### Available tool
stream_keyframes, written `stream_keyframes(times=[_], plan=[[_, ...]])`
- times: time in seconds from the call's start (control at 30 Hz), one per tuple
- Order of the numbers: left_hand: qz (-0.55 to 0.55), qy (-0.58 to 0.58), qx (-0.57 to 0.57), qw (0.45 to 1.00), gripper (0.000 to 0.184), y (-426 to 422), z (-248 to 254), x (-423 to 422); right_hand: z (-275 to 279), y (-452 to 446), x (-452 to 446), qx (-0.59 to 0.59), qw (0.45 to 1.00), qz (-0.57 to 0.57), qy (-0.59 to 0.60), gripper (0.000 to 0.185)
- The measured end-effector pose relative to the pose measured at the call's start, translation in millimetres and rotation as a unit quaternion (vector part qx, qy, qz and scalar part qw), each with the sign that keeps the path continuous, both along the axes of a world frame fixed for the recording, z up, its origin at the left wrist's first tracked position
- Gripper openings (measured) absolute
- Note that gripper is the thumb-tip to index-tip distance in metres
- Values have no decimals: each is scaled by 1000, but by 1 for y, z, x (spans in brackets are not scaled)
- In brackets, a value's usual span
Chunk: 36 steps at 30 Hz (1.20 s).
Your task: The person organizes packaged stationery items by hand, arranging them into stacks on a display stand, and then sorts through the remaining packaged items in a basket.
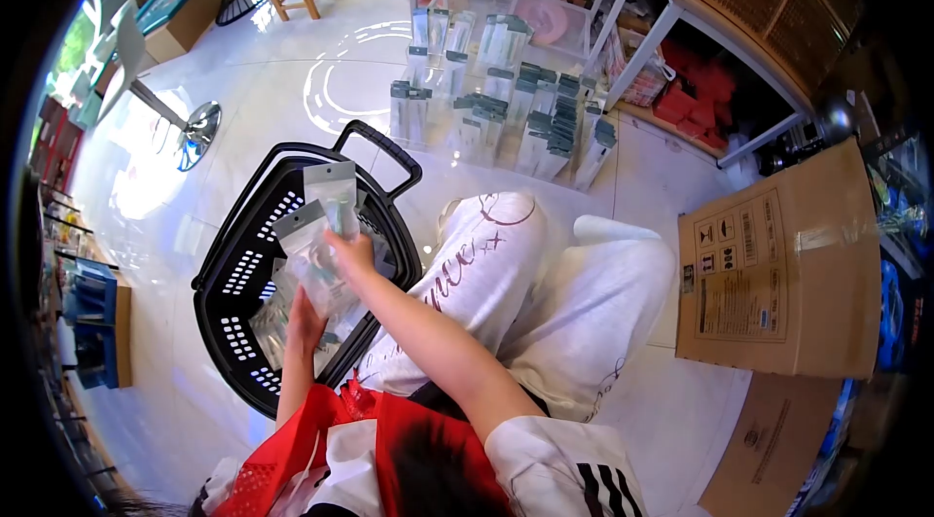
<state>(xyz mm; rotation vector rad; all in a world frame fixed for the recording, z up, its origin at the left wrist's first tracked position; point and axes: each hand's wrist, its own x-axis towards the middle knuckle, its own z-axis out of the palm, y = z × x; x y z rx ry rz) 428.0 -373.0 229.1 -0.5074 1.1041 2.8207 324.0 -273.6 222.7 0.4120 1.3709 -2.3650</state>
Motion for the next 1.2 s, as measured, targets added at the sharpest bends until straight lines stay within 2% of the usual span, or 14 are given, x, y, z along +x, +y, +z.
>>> stream_keyframes(times=[0.07, 0.1, 0.2, 0.33, 0.43, 0.53, 0.67, 0.73, 0.83, 0.93, 1.03, 1.13, 1.2], plan=[[-17, -58, -83, 995, 54, -10, -19, -11, 3, 0, 1, 9, 1000, 25, 10, 33], [2, -81, -104, 991, 55, 0, -5, -18, 7, 2, 1, 13, 999, 43, 13, 33], [50, -63, -160, 984, 54, 9, -11, -23, 9, 4, 0, 3, 998, 65, 8, 32], [76, -50, -153, 984, 50, 6, -22, -23, 24, 5, -1, 46, 998, 44, -9, 32], [66, -61, -129, 988, 45, -2, -25, -19, 25, 1, -2, 19, 996, -1, 84, 33], [74, -49, -124, 988, 41, -1, -25, -17, 30, 5, -5, 6, 994, -2, 108, 36], [69, -44, -121, 989, 38, 2, -23, -19, 11, 0, -8, 119, 977, -65, 166, 36], [60, -41, -104, 992, 36, 1, -26, -20, 11, -1, -10, 186, 956, -117, 196, 35], [75, -66, -73, 992, 37, 2, -25, -22, 28, 4, -8, 222, 946, -132, 193, 41], [52, -62, -55, 995, 40, -9, -33, -20, 22, 8, -13, 229, 960, -60, 147, 39], [93, -64, -73, 991, 43, -13, -41, -19, 20, 6, -13, 245, 958, -54, 137, 39], [115, -68, -53, 990, 43, -13, -35, -20, 25, 8, -12, 319, 932, -14, 174, 38], [120, -68, -54, 989, 43, -11, -33, -21, 27, 9, -10, 326, 926, -29, 187, 38]])
